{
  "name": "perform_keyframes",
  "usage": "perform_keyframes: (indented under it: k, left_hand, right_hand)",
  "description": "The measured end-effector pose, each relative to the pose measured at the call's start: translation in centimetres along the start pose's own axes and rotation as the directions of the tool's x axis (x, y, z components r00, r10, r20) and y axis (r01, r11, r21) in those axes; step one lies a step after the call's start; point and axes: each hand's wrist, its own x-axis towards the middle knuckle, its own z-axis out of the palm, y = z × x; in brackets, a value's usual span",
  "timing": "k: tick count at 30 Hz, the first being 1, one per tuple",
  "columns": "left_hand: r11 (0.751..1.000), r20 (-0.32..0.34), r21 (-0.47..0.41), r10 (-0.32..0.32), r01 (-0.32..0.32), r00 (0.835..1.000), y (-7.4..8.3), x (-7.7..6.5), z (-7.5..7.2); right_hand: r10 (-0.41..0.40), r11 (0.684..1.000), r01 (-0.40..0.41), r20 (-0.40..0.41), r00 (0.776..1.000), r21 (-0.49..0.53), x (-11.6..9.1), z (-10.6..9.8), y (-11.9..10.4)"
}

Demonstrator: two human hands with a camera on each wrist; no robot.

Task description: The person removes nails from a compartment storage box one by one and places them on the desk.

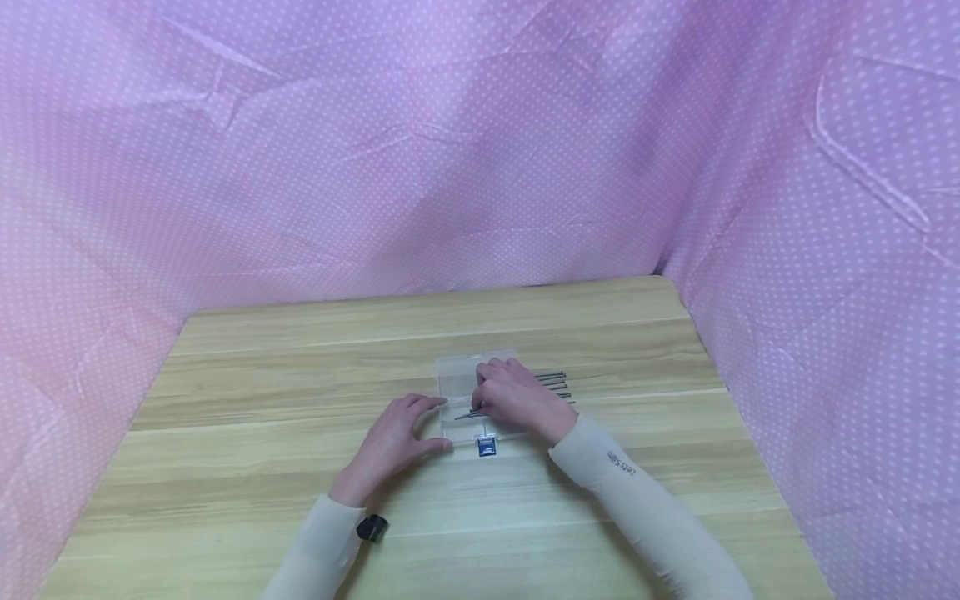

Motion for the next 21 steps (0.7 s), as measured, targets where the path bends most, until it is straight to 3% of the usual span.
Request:
perform_keyframes:
  k: [14, 21]
  left_hand:
    - [1.000, 0.001, -0.004, -0.001, 0.001, 1.000, -0.03, -0.02, -0.02]
    - [1.000, -0.007, -0.008, 0.003, -0.003, 1.000, -0.10, -0.06, -0.03]
  right_hand:
    - [-0.050, 0.999, 0.050, -0.026, 0.998, 0.021, -0.40, 0.15, -0.09]
    - [-0.030, 0.993, 0.038, -0.075, 0.997, 0.108, -0.70, 0.17, 0.05]
